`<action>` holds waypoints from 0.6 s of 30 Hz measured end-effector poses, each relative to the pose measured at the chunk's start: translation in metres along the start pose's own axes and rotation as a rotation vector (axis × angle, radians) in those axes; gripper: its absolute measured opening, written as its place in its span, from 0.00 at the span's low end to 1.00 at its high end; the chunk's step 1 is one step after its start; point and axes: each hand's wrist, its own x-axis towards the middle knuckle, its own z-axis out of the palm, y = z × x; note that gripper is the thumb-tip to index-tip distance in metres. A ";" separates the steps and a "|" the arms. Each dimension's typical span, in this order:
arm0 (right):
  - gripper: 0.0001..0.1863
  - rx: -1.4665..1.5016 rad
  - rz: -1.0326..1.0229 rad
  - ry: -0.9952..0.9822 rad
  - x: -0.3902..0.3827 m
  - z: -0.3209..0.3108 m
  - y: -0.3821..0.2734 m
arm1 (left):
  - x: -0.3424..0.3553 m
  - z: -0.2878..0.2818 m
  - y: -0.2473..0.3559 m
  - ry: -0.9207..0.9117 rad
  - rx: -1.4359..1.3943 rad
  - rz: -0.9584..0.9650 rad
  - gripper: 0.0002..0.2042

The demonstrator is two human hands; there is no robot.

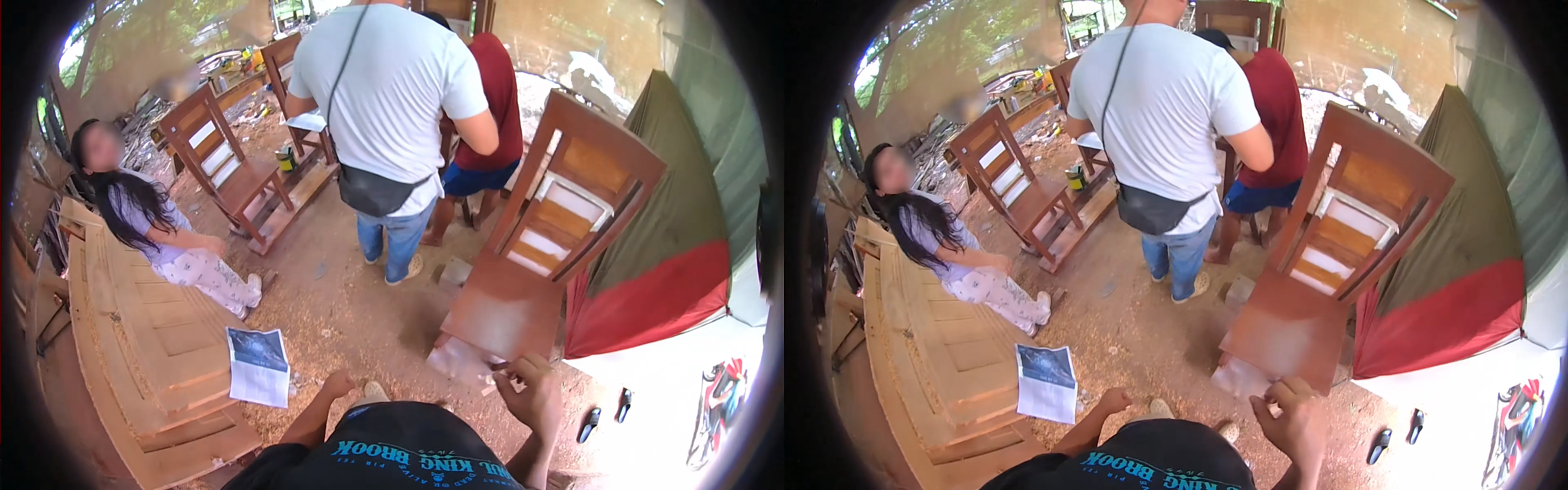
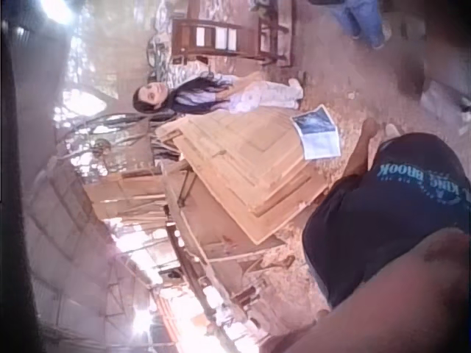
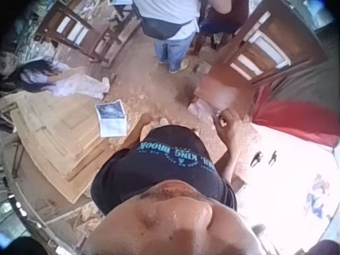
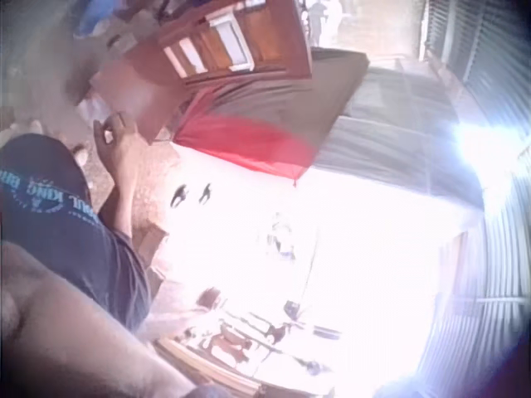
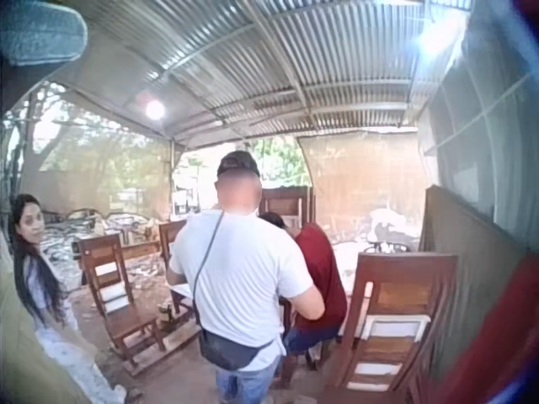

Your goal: Applying strips of white masking tape to the back of a wooden chair.

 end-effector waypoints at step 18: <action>0.15 -0.282 0.046 -0.266 0.171 0.317 0.047 | -0.101 -0.001 -0.240 0.062 -0.384 -0.702 0.26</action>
